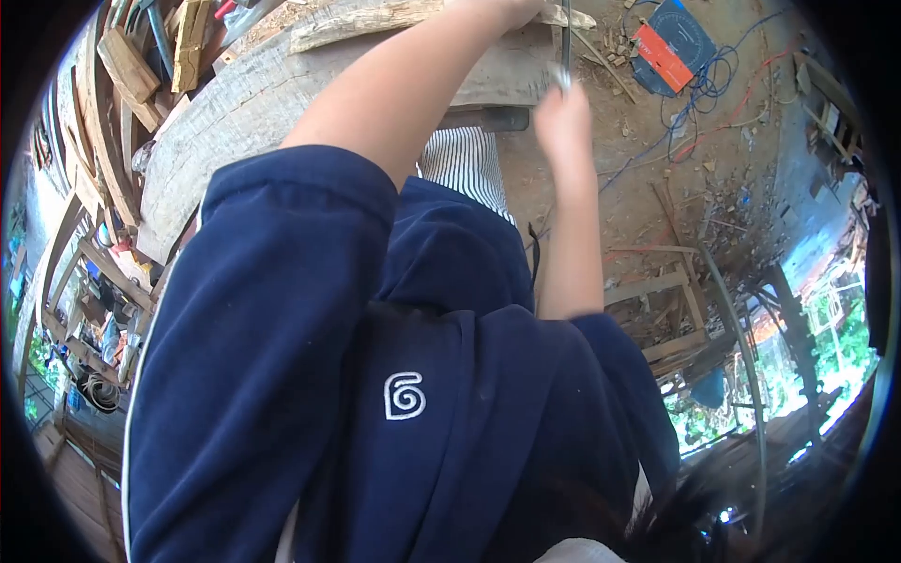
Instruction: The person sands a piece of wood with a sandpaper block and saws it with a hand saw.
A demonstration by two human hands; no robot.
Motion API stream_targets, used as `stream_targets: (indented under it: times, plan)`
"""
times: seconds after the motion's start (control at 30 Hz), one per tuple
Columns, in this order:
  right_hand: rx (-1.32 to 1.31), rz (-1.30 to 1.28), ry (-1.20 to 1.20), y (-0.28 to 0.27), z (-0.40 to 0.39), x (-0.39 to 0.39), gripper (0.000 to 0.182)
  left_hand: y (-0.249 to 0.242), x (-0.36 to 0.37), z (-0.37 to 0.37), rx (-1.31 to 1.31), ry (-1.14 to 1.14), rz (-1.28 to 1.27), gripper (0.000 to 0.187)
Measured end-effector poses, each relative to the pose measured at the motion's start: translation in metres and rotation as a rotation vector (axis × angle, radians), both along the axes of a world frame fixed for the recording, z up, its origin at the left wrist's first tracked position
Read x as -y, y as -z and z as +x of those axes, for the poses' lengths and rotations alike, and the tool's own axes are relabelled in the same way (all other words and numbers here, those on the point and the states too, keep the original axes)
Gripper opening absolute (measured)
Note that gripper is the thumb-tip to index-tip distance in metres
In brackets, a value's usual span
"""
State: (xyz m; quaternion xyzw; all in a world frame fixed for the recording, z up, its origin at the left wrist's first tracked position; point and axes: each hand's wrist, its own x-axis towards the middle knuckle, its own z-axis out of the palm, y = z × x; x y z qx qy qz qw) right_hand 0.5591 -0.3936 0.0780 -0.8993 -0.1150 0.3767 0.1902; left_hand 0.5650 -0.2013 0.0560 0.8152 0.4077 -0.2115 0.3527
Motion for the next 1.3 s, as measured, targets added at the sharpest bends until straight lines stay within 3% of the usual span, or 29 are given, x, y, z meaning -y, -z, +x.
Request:
stream_targets:
  times: [0.07,0.17,0.3,0.4,0.5,0.6,0.67,0.73,0.83,0.97,1.07,1.23,1.3]
  plan:
    - [0.074,0.032,-0.004,0.003,0.006,-0.019,0.022,-0.012,-0.002,-0.003,-0.040,0.123,-0.019,0.038]
    - [0.096,0.082,-0.042,-0.024,-0.041,0.051,0.023,-0.017,-0.006,-0.001,-0.044,0.067,-0.061,0.039]
    - [-0.036,0.026,0.004,-0.019,-0.016,0.023,0.023,0.000,-0.004,0.000,-0.035,0.010,-0.030,0.039]
    - [0.034,0.001,-0.005,0.002,0.006,-0.014,0.023,-0.006,-0.001,-0.002,-0.021,0.041,-0.022,0.038]
    - [0.033,0.052,0.019,-0.023,-0.025,0.031,0.025,-0.011,-0.001,-0.002,-0.033,0.035,-0.014,0.038]
    - [0.022,0.112,0.002,-0.015,-0.032,0.059,0.025,-0.006,-0.004,-0.002,-0.022,0.088,0.004,0.040]
    - [0.018,0.132,0.022,-0.005,-0.009,0.023,0.022,-0.017,-0.007,0.000,-0.069,0.057,-0.079,0.039]
    - [0.032,0.063,0.017,0.007,0.002,-0.003,0.020,-0.011,-0.008,0.000,-0.095,0.099,-0.100,0.052]
    - [0.008,0.057,0.043,-0.025,-0.032,0.034,0.022,0.003,0.000,-0.002,-0.082,0.082,0.019,0.035]
    - [0.003,0.070,-0.015,-0.024,-0.023,0.055,0.026,0.018,0.005,0.000,-0.050,0.039,0.060,0.038]
    - [-0.008,0.086,0.010,0.009,0.003,0.030,0.022,0.015,0.003,0.000,-0.059,0.045,0.058,0.038]
    - [-0.017,0.006,0.056,-0.026,-0.030,0.040,0.022,0.010,0.002,0.001,-0.045,0.010,-0.028,0.038]
    - [-0.003,0.048,0.031,-0.022,-0.026,0.049,0.022,0.014,0.004,0.000,0.031,0.032,0.087,0.038]
